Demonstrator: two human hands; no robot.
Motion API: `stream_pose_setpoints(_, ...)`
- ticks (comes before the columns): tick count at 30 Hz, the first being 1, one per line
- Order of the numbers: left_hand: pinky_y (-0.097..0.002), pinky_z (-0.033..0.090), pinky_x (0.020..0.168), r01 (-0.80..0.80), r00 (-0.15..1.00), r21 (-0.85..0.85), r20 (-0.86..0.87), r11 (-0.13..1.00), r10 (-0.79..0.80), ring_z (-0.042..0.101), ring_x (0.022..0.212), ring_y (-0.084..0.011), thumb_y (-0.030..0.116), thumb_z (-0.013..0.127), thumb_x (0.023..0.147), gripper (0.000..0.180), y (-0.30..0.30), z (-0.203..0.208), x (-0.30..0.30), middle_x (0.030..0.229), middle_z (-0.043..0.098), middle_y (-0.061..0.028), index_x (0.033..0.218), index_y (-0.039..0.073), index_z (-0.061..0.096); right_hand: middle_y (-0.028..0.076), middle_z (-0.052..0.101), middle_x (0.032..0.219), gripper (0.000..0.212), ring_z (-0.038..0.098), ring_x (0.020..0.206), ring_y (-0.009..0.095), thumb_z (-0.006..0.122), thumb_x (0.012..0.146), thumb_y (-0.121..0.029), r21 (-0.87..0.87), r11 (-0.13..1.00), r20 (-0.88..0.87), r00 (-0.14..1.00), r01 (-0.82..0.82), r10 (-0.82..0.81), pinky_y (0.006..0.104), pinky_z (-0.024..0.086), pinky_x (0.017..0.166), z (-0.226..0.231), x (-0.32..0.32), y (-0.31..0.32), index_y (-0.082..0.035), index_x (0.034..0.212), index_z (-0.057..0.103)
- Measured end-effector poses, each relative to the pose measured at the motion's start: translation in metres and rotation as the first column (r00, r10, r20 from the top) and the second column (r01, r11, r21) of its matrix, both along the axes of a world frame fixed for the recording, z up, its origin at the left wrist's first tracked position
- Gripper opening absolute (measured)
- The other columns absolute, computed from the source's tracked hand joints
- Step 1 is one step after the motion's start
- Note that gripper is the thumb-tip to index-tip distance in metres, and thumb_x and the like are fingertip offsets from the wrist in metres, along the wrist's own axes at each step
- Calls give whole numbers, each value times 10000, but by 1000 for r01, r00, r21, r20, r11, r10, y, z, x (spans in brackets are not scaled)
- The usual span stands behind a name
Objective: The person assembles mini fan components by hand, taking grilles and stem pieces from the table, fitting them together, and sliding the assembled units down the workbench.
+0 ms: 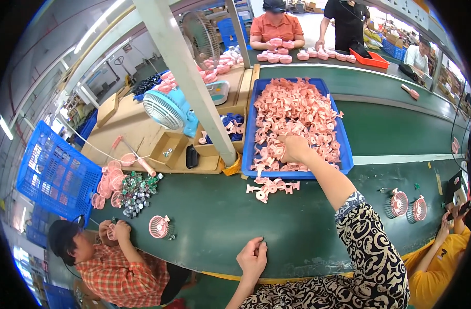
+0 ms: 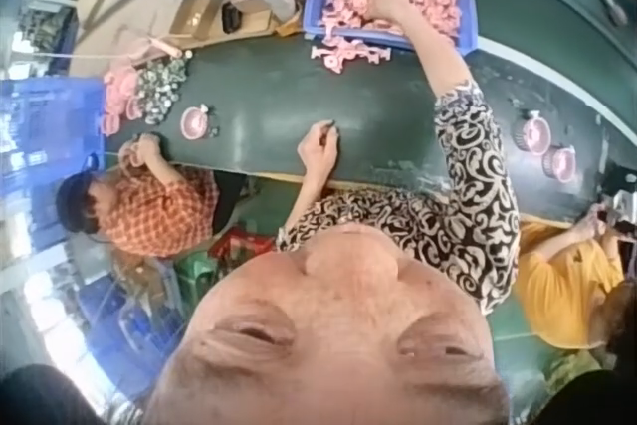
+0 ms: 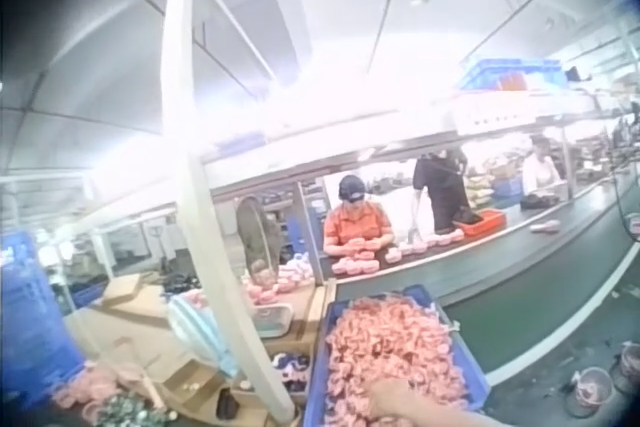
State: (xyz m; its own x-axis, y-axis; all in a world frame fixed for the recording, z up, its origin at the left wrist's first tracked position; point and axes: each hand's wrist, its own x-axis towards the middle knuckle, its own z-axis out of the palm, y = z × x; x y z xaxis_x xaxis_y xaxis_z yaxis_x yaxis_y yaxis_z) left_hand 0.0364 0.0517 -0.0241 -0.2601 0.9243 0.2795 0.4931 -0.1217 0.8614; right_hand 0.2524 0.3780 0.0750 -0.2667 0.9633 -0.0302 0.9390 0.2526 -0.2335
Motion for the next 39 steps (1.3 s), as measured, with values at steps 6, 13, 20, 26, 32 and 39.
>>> stream_pose_setpoints(6,-224,482,576,5,1000,-8,-4,1000,-5,583,574,-38,61,739,928,129,1,1,0,731,732,-22,1051,27,723,197,687,1220,740,702,1103,387,864,664,-234,195,981,-111,994,23,-1,476,588,936,30,11,-24,-121,1358,634)
stream_pose_setpoints(13,-235,491,584,2,1000,-22,-25,1000,-3,603,581,-52,54,721,937,111,-2,4,1,724,729,-25,1044,26,714,147,647,1257,686,700,1067,392,845,701,-157,389,921,-140,988,-9,69,489,590,879,62,12,-78,-176,1350,625)
stream_pose_setpoints(20,-259,497,576,-17,1000,3,-15,1000,17,599,555,-89,81,735,926,124,-1,1,2,713,723,-35,1044,43,724,91,600,1240,557,666,999,399,774,764,-72,493,869,-106,987,-53,121,488,596,750,35,11,-151,-200,1283,618)
stream_pose_setpoints(26,-234,508,601,-14,1000,-5,-12,1000,14,648,619,-60,75,715,950,122,3,2,5,744,739,-37,1061,27,721,107,531,1372,599,642,1055,376,801,762,-100,371,928,-77,997,18,11,443,614,718,-10,22,-193,-229,1298,569)
stream_pose_setpoints(32,-247,525,612,-14,999,-14,-30,1000,13,669,637,-78,85,722,949,135,4,3,5,757,742,-47,1069,25,719,137,466,1501,927,591,1190,406,920,643,-167,277,959,-90,995,61,-38,480,609,862,-24,26,-217,-175,1459,481)
stream_pose_setpoints(39,-259,541,637,14,998,-27,54,1000,-13,688,659,-106,88,719,954,146,-7,9,-2,772,741,-58,1094,48,717,163,519,1518,767,559,1290,390,861,806,-280,301,938,-314,946,174,-75,492,512,1046,-16,39,-255,-121,1480,534)
